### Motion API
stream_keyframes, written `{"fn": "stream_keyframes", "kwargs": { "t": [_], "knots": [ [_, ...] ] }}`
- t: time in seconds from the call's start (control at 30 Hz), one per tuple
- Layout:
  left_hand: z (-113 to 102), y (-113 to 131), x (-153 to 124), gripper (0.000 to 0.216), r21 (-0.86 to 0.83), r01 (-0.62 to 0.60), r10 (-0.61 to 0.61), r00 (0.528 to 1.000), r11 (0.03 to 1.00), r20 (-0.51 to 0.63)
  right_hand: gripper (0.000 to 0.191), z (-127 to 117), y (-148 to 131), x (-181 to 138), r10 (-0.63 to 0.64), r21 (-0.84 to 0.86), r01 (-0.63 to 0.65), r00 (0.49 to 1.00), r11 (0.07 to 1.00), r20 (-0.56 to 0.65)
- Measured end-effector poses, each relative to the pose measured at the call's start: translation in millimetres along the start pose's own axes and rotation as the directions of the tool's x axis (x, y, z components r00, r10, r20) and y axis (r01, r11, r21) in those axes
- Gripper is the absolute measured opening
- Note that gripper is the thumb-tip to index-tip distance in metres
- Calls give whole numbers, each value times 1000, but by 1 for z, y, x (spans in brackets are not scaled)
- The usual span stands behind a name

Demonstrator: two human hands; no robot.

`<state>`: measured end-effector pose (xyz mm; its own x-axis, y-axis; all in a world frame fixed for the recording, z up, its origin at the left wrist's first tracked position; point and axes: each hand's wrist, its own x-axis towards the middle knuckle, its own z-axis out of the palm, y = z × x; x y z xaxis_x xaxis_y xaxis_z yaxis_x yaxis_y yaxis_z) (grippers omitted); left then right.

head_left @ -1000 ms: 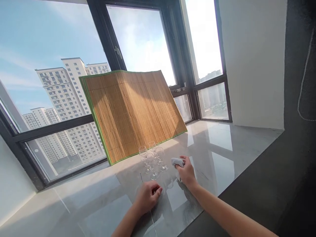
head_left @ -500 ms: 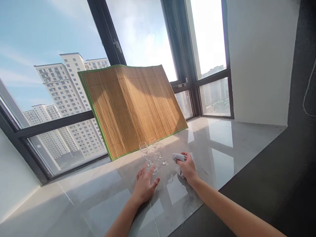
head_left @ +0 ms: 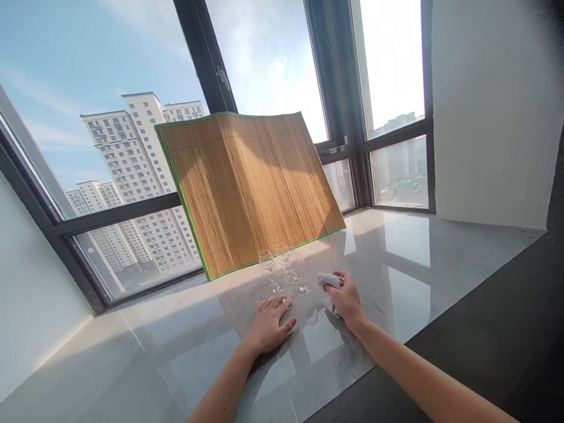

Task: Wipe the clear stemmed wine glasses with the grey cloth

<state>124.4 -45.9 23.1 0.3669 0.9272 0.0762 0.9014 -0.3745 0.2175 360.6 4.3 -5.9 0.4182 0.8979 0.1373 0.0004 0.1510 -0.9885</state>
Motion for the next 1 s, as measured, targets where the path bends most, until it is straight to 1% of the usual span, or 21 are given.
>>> {"fn": "stream_keyframes", "kwargs": {
  "t": [0.13,0.23,0.3,0.4,0.47,0.53,0.6,0.67,0.73,0.8,0.83,0.87,0.9,0.97,1.0],
  "knots": [
    [-11,-1,-13,57,-4,-5,4,999,1000,-37,49,-1,4,3,-4,4,4,1000,1000,-13],
    [-24,-5,-25,54,-5,30,-31,999,1000,-34,50,-3,3,5,-11,8,11,1000,1000,-12],
    [-32,-12,-30,55,6,84,-84,996,996,-26,50,-5,0,3,-5,0,5,1000,1000,-3],
    [-37,-33,-31,56,55,221,-220,975,974,-24,49,-8,-5,-1,17,-17,-17,1000,1000,13],
    [-34,-54,-28,58,98,343,-341,939,934,-43,49,-9,-8,-3,20,-18,-20,1000,1000,23],
    [-29,-78,-25,63,142,466,-458,885,873,-82,50,-9,-9,-4,17,-11,-17,1000,1000,16],
    [-25,-100,-22,68,163,561,-547,828,812,-123,50,-9,-9,-4,16,-3,-16,1000,1000,9],
    [-24,-117,-19,69,159,629,-608,777,761,-161,49,-8,-9,-4,15,3,-15,1000,1000,6],
    [-23,-122,-18,71,149,687,-662,726,711,-188,49,-7,-9,-3,12,10,-12,1000,1000,8],
    [-21,-116,-17,77,132,741,-720,671,659,-177,50,-7,-8,-3,9,11,-9,1000,1000,0],
    [-19,-108,-16,79,119,754,-737,656,646,-160,51,-7,-8,-3,9,8,-9,1000,1000,-4],
    [-15,-98,-16,81,105,756,-742,655,646,-143,52,-7,-9,-3,11,3,-11,1000,1000,-8],
    [-11,-86,-15,80,92,735,-725,677,671,-125,52,-6,-9,-4,13,-1,-13,1000,1000,-11],
    [-2,-61,-12,76,82,631,-617,773,771,-147,52,-6,-9,-4,12,-9,-12,1000,1000,-10],
    [3,-49,-9,72,79,546,-532,834,834,-146,51,-6,-9,-4,9,-10,-9,1000,1000,-6]
  ]
}}
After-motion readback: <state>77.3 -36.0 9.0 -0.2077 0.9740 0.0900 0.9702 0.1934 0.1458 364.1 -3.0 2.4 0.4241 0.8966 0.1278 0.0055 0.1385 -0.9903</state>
